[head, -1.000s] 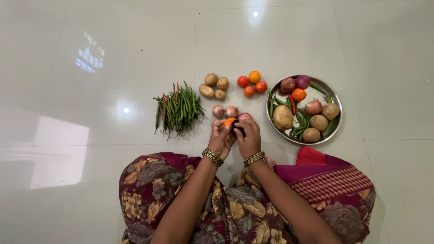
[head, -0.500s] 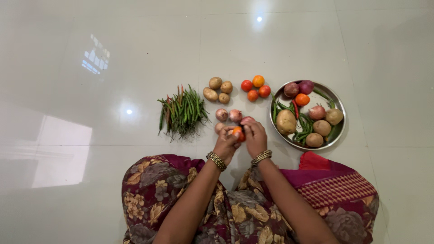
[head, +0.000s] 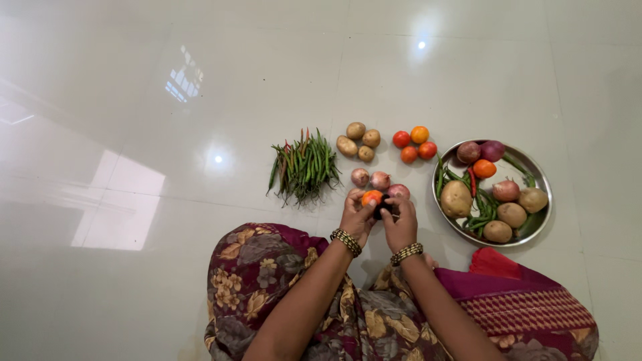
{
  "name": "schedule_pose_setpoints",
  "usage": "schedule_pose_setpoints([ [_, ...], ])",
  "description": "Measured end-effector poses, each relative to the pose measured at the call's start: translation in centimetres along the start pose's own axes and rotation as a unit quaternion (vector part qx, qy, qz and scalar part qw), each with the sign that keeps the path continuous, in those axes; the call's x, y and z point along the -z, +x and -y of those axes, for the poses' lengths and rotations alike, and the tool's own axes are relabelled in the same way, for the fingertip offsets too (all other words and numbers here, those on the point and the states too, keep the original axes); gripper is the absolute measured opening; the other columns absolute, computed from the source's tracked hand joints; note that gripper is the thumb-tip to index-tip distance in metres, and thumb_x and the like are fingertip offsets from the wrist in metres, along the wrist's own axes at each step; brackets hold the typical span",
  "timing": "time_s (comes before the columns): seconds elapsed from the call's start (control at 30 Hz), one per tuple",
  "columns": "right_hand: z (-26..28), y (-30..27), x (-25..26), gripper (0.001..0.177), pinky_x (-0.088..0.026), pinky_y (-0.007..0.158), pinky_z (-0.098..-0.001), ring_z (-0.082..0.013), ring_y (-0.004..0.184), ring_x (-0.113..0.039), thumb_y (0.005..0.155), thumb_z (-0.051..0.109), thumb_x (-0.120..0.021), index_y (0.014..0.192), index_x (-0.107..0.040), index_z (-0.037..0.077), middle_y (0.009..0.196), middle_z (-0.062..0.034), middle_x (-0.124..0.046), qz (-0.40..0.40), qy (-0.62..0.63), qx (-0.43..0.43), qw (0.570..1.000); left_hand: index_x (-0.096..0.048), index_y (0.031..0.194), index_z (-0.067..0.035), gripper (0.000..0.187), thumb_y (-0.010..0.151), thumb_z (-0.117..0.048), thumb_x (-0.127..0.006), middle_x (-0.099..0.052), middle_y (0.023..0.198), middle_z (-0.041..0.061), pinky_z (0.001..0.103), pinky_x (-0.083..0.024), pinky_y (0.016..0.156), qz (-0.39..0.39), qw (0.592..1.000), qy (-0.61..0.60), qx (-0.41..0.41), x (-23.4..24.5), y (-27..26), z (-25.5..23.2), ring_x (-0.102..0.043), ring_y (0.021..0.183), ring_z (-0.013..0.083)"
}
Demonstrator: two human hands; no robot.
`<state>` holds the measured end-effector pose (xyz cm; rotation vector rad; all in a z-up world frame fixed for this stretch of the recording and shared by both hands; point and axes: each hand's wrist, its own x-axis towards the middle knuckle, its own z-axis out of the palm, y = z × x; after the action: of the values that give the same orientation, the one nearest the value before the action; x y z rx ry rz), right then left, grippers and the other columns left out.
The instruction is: The person sits on the floor and peels tomatoes using a small knife. They hold a tomato in one hand and carefully remove the skin with the other, placing the peeled tomato aside.
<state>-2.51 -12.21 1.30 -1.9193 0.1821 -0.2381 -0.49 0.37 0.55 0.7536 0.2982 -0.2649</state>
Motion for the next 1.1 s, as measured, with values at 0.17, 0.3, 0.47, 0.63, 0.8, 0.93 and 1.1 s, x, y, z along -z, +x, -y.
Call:
schedule_pose_setpoints([
  [0.17,3.0,-1.1,0.5,0.026,-0.051,0.097,-0.0428,-0.0336,0.115,-0.060,0.085,0.001,-0.072,0.110,-0.067,0.007,0.119,-0.0134,-0.060,-0.024,-0.112,0.163,0.980,-0.042,0.124,-0.019,0.044,0.093,-0.015,-0.072,-0.057,0.127,0.003,0.033,-0.058,0.081,-0.039,0.999,0.004,0.027,0.7,0.5,0.8,-0.063,0.103,0.0175],
  [0.3,4.4,-1.4,0.6,0.022,-0.048,0.101,-0.0443,-0.0330,0.117,-0.058,0.087,0.003,-0.073,0.108,-0.070,0.008,0.121,-0.0119,-0.060,-0.037,-0.145,0.212,0.966,-0.040,0.124,-0.018,0.042,0.095,-0.018,-0.071,-0.056,0.128,0.005,0.033,-0.059,0.081,-0.048,0.998,0.017,0.043,0.6,0.7,0.5,-0.065,0.103,0.0188],
  [0.47,4.6,-1.4,0.6,0.018,-0.048,0.098,-0.0437,-0.0320,0.114,-0.057,0.086,0.007,-0.075,0.104,-0.074,0.009,0.119,-0.0095,-0.062,-0.043,-0.152,0.219,0.963,-0.040,0.124,-0.019,0.039,0.097,-0.023,-0.067,-0.059,0.124,0.005,0.031,-0.059,0.077,-0.014,0.999,0.025,0.028,0.6,0.8,0.9,-0.066,0.098,0.0156],
  [0.63,4.0,-1.1,0.7,0.016,-0.048,0.100,-0.0448,-0.0326,0.116,-0.057,0.087,0.007,-0.075,0.103,-0.073,0.009,0.119,-0.0095,-0.062,-0.055,-0.153,0.215,0.963,-0.041,0.126,-0.015,0.037,0.099,-0.024,-0.066,-0.061,0.119,0.007,0.032,-0.059,0.074,-0.017,0.997,0.058,0.038,0.9,0.8,1.3,-0.065,0.090,0.0154],
  [0.8,3.5,-0.8,0.7,0.015,-0.048,0.100,-0.0443,-0.0316,0.113,-0.058,0.087,0.007,-0.075,0.102,-0.073,0.010,0.117,-0.0087,-0.062,-0.057,-0.143,0.213,0.965,-0.041,0.125,-0.015,0.037,0.099,-0.023,-0.066,-0.060,0.117,0.007,0.032,-0.058,0.072,-0.012,0.998,0.055,0.038,0.9,0.9,1.5,-0.064,0.087,0.0142],
  [0.93,3.4,-0.8,0.8,0.014,-0.049,0.098,-0.0439,-0.0316,0.113,-0.059,0.087,0.008,-0.075,0.101,-0.072,0.009,0.116,-0.0083,-0.062,-0.056,-0.136,0.206,0.967,-0.040,0.126,-0.015,0.038,0.101,-0.025,-0.065,-0.060,0.112,0.006,0.033,-0.059,0.073,-0.006,0.996,0.067,0.061,1.3,1.0,1.6,-0.062,0.084,0.0136],
  [1.1,4.0,-0.9,0.6,0.014,-0.049,0.098,-0.0455,-0.0334,0.113,-0.059,0.086,0.008,-0.076,0.100,-0.073,0.010,0.115,-0.0088,-0.062,-0.064,-0.140,0.213,0.965,-0.041,0.127,-0.016,0.038,0.098,-0.027,-0.063,-0.061,0.109,0.005,0.033,-0.060,0.074,-0.001,0.995,0.078,0.062,1.4,1.2,1.6,-0.062,0.083,0.0124],
])
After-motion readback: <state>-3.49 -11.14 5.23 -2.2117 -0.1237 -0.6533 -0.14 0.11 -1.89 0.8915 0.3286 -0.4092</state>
